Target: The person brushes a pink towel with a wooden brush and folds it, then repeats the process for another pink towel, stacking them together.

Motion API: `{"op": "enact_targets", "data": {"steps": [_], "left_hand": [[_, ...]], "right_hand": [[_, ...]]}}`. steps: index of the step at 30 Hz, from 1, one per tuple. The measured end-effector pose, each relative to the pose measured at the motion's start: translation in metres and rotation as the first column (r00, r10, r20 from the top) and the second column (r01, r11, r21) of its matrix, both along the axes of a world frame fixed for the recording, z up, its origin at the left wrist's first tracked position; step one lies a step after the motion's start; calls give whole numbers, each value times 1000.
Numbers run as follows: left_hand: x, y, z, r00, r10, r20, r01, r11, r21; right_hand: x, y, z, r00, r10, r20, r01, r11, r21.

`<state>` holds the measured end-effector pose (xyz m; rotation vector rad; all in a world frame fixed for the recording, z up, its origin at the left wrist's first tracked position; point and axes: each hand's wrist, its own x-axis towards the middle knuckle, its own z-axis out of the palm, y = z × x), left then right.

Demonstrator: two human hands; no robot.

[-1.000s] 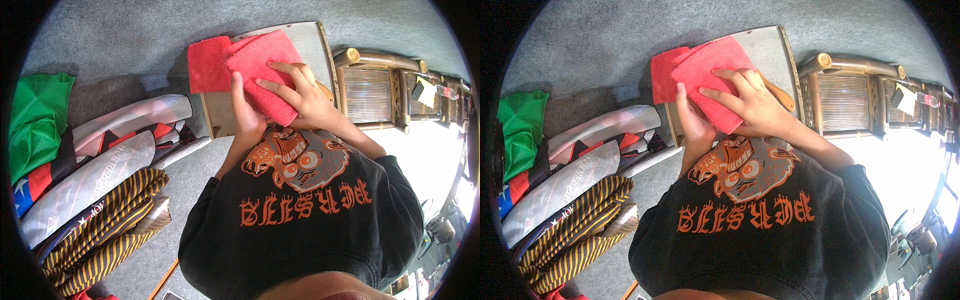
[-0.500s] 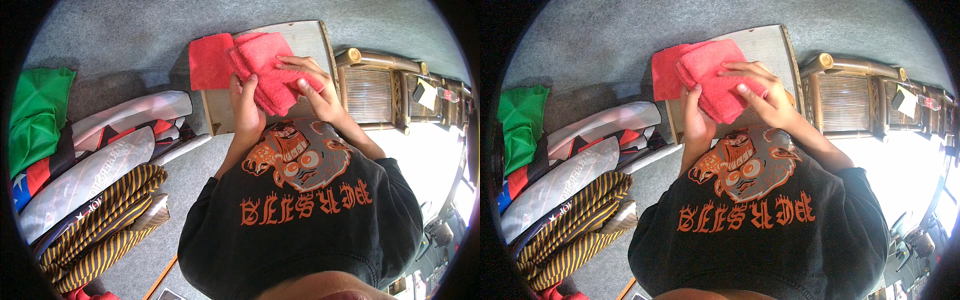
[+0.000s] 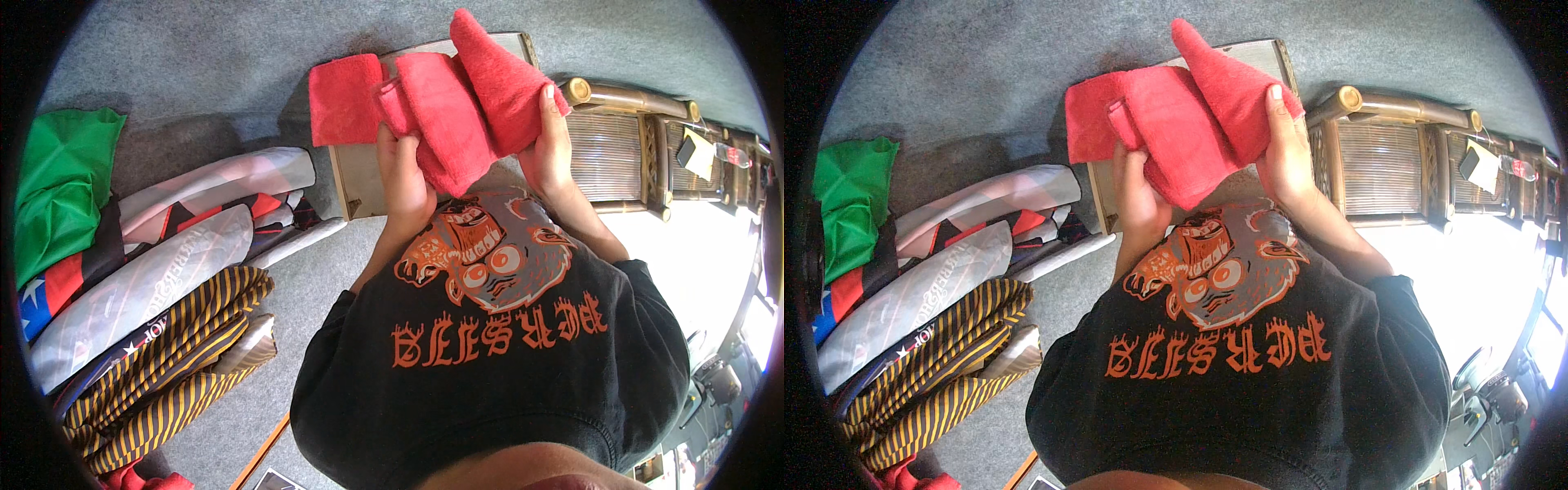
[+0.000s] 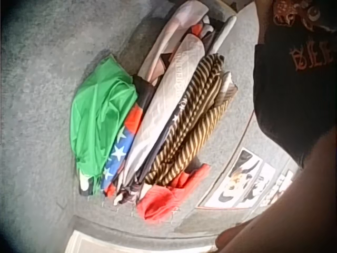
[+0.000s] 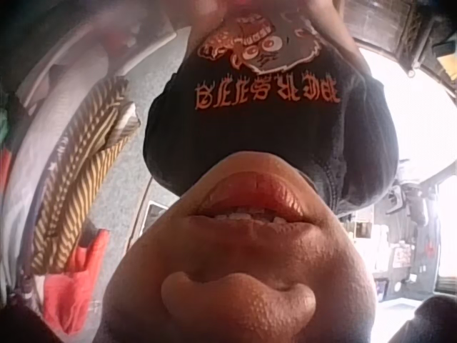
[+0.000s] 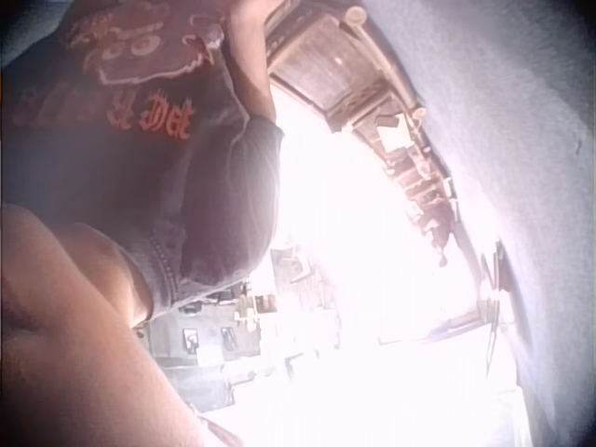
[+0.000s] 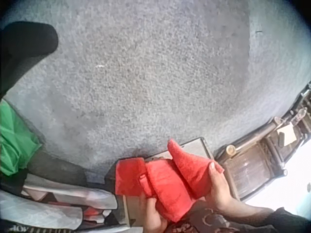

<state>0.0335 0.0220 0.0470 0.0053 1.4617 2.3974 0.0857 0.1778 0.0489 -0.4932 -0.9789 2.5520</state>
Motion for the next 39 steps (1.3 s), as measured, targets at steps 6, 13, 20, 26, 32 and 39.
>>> {"op": "enact_targets", "data": {"steps": [6,13,20,26,32,39], "left_hand": [[6,9,5,999,2,-49,-4,1000,-30],[8,10,4,980,-17,-196,0,996,-90],[11,13,8,909,-60,-413,-24,980,-197],[7,9,10,930,-61,-361,-42,962,-269],[1,5,8,947,4,-322,-69,979,-192],[9,7,13,925,-87,-369,0,974,-229]], "right_hand": [[4,4,-3,971,230,-61,-122,703,700],[8,3,9,967,255,-28,-131,582,802],[3,-6,11,997,77,14,-52,515,855],[5,4,10,989,146,25,-111,619,778],[12,6,6,981,177,78,-188,775,603],[6,-7,11,995,86,47,-95,750,654]]}}
